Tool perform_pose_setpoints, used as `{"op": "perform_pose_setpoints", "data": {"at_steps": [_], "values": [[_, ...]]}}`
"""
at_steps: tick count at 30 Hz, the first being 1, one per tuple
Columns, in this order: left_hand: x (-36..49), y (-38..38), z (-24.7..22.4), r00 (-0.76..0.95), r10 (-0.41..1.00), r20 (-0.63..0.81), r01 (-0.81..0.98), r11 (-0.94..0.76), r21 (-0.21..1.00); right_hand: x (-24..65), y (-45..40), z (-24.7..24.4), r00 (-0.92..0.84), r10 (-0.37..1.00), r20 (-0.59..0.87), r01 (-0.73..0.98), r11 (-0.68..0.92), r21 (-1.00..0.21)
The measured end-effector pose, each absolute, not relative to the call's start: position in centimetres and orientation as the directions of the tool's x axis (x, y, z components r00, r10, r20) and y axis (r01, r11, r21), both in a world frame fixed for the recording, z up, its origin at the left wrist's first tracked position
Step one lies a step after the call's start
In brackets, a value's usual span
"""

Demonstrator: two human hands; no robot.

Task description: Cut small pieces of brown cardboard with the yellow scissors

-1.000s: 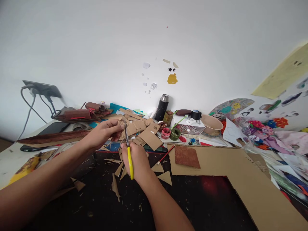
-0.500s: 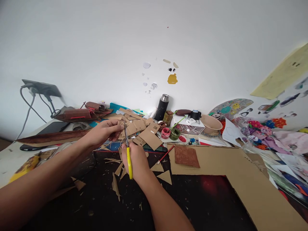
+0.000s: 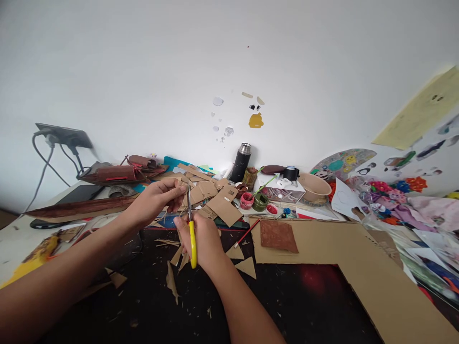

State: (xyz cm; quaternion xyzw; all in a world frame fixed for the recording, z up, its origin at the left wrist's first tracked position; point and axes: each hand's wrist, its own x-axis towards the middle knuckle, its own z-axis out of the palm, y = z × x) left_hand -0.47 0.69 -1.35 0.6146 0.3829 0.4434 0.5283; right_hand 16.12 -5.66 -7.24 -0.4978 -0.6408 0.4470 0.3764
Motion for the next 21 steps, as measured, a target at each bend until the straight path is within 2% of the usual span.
{"op": "perform_pose_setpoints", "data": {"at_steps": [6,10,13,17,21], "values": [[-0.65,0.59,-0.98,0.334,0.932,0.138,0.019,-0.153,0.988,16.23,-5.78,-7.22,-0.271,0.961,0.056,0.223,0.119,-0.967],[-0.48,0.53,-1.11,0.318,0.939,0.129,-0.032,-0.125,0.992,16.31,-5.92,-7.16,-0.301,0.949,0.096,0.178,0.154,-0.972],[-0.40,0.62,-1.38,0.305,0.944,0.123,-0.074,-0.106,0.992,16.14,-5.94,-7.18,-0.280,0.957,0.078,0.141,0.122,-0.982],[-0.50,0.65,-1.37,0.295,0.947,0.129,-0.045,-0.121,0.992,15.97,-6.10,-6.76,-0.205,0.979,-0.016,0.187,0.023,-0.982],[-0.51,0.53,-1.15,0.297,0.946,0.127,0.014,-0.137,0.990,15.83,-6.26,-6.50,-0.179,0.984,-0.024,0.228,0.017,-0.973]]}}
